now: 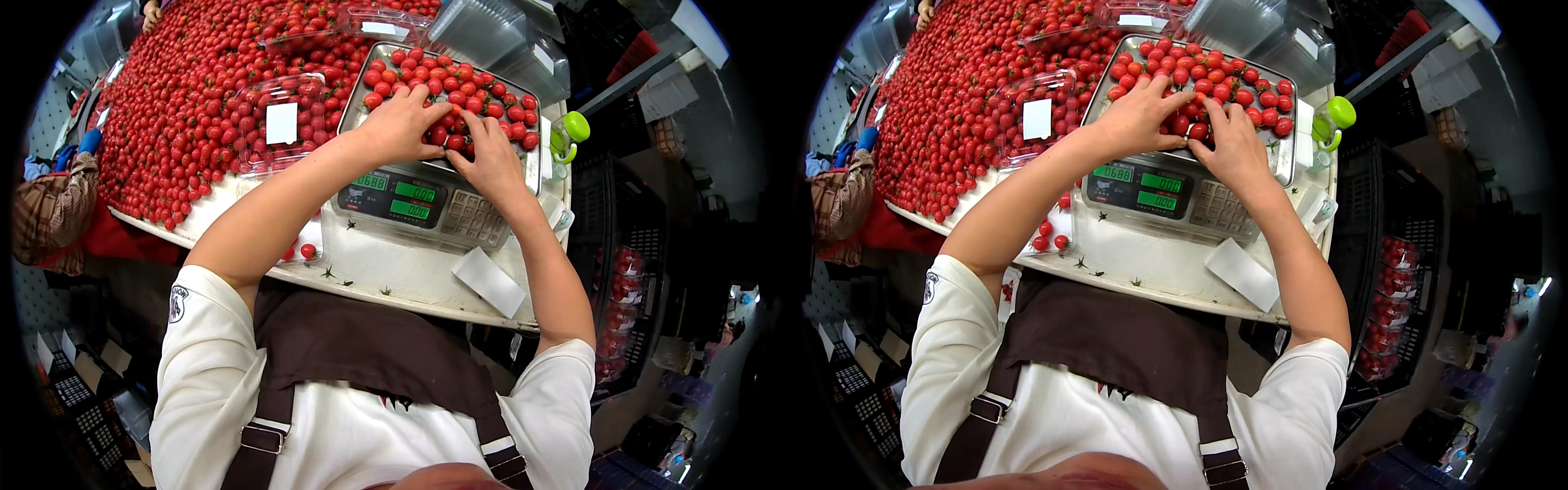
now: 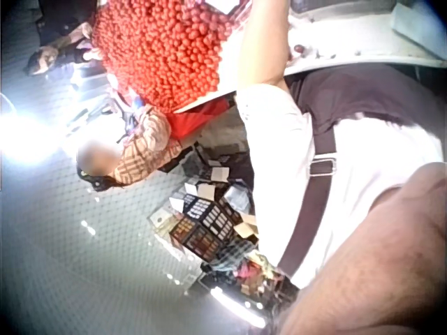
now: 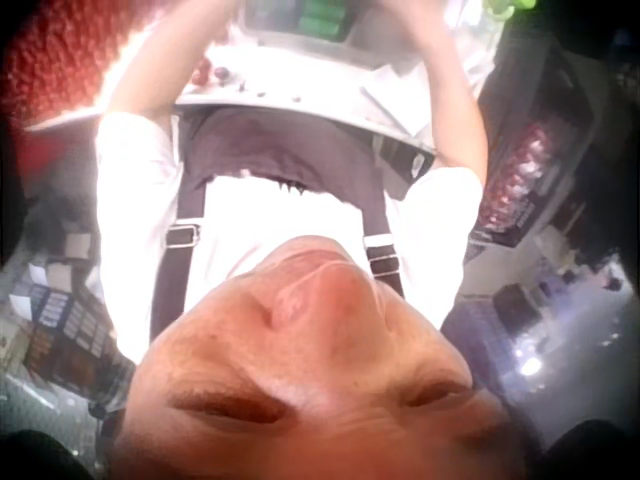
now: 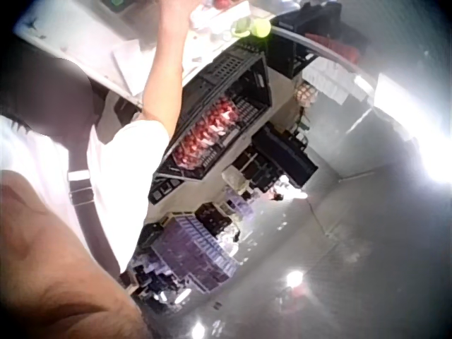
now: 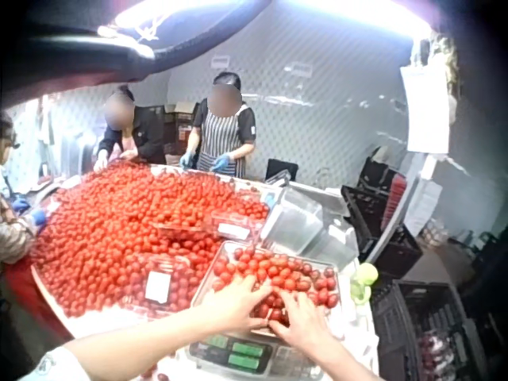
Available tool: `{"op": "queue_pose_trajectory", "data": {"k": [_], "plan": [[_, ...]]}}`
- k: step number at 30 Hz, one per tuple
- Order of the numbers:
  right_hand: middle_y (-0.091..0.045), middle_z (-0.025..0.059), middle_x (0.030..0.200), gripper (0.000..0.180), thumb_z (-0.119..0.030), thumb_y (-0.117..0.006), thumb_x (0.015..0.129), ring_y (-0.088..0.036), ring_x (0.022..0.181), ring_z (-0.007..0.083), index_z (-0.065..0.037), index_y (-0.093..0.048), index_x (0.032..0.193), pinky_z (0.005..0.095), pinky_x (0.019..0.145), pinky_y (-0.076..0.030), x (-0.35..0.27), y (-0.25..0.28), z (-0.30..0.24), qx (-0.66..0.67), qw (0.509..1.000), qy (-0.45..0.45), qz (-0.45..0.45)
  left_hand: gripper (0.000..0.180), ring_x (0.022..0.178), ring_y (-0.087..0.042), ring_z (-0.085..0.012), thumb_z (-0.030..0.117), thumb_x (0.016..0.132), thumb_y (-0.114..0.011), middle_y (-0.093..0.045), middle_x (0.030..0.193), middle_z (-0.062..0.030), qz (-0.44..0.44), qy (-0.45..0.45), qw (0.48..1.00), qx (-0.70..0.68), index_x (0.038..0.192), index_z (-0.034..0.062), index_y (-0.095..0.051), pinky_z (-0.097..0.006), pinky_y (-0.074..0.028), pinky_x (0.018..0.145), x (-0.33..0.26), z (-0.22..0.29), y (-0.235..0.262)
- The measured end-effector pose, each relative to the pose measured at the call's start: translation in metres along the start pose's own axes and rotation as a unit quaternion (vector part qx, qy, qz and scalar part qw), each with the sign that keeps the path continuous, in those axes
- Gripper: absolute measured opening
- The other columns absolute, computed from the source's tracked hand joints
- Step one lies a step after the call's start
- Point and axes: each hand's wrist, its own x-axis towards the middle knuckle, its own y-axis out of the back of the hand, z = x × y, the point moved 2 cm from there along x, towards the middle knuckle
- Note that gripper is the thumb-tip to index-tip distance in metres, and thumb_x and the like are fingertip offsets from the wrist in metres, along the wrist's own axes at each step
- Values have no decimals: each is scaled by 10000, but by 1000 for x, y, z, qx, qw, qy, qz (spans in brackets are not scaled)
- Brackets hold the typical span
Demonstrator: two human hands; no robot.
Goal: The person repeatedly scoops cherry tomatoes from a large pile, places them on a digital scale, transfers them into clear plastic containers, and stacks the filled containers. The person also handles empty containers and occasionally wipes the scale surface.
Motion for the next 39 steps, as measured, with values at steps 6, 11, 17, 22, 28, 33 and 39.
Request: {"op": "queue_pose_trajectory", "data": {"k": [6,11,17,22,28,33,39], "plan": [[-570,192,1145,706,-261,-772,778,-658,989,375,-50,-475,1382,464,787,-569,4,3,4,-1,999,-37,-27,668,1099,-563,-353,326,732,-779,-511,1234,-167,-2,-7,1000,18,1316,87,-561,-466,-529,923,6,8,-4],[-572,202,1152,707,-277,-742,778,-664,978,386,-46,-462,1385,477,788,-569,12,5,1,-5,995,-82,-65,624,1072,-564,-344,330,744,-746,-532,1171,-156,-10,32,999,21,1289,85,-566,-477,-539,880,11,14,-6],[-561,191,1129,710,-297,-749,777,-660,960,389,-59,-469,1385,481,771,-571,2,9,12,-36,996,-68,-51,597,1077,-547,-368,356,773,-738,-543,1166,-155,23,20,998,61,1299,114,-592,-466,-536,883,6,5,-8],[-563,183,1089,547,-289,-749,803,-663,928,371,-126,-548,1285,478,749,-569,5,3,3,-54,996,-35,-57,518,1131,-531,-381,350,777,-727,-535,1221,-161,49,40,996,59,1235,134,-617,-490,-576,820,11,9,-21],[-573,182,1027,376,-268,-719,829,-661,913,378,-143,-612,1168,476,738,-558,0,7,23,-37,997,-42,-60,515,1048,-575,-395,346,806,-721,-571,1232,-168,13,21,997,66,1279,168,-619,-467,-559,855,11,13,-8],[-612,190,963,348,-257,-716,829,-656,848,368,-125,-649,1144,471,741,-549,5,6,31,78,995,-55,-4,507,1065,-592,-382,274,798,-741,-585,1188,-149,-1,19,998,65,1283,198,-610,-478,-556,847,17,11,-8],[-622,62,905,244,-227,-645,978,-612,669,100,-92,-634,1181,256,437,-455,-2,28,32,518,809,-277,14,351,1037,-603,-387,167,875,-680,-595,1158,-149,44,26,999,-4,1218,192,-610,-496,-534,847,15,-4,-6]]}}
